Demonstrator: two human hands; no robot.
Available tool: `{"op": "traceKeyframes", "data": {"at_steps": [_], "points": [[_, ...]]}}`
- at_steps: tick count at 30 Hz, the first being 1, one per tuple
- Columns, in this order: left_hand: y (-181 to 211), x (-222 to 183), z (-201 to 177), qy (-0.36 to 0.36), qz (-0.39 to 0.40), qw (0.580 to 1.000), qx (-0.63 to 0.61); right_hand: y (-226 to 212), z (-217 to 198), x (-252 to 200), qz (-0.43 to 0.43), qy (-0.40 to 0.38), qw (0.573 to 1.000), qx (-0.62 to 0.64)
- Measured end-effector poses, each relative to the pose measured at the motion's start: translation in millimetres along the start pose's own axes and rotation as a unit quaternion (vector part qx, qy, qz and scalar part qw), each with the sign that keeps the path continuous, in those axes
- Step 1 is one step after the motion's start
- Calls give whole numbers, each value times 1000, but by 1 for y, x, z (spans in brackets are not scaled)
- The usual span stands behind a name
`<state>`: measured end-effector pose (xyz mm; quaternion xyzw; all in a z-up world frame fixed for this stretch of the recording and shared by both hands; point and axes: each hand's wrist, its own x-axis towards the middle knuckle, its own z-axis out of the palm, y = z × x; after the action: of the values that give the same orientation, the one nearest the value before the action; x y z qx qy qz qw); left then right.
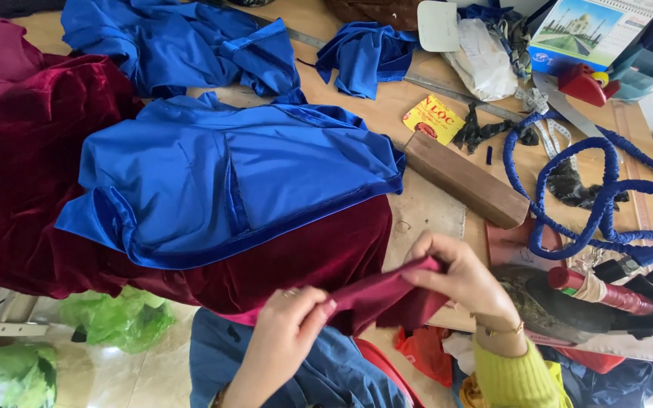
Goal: Ironing and smoothing out blue and red fabric pieces on a work table using a steam iron.
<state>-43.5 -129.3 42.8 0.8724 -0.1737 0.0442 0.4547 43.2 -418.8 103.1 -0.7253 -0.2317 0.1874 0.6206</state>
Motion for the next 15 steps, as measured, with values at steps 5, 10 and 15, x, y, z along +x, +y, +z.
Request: {"op": "traceKeyframes", "data": {"at_steps": [5,10,15], "points": [[3,11,-31,100,-23,993,-59,-45,6,18,-5,68,939,-338],[11,12,-41,158,60,985,15,-29,-8,15,-36,57,911,-406],[17,5,-34,208,53,977,-6,-14,-13,2,-69,-34,959,-272]]}}
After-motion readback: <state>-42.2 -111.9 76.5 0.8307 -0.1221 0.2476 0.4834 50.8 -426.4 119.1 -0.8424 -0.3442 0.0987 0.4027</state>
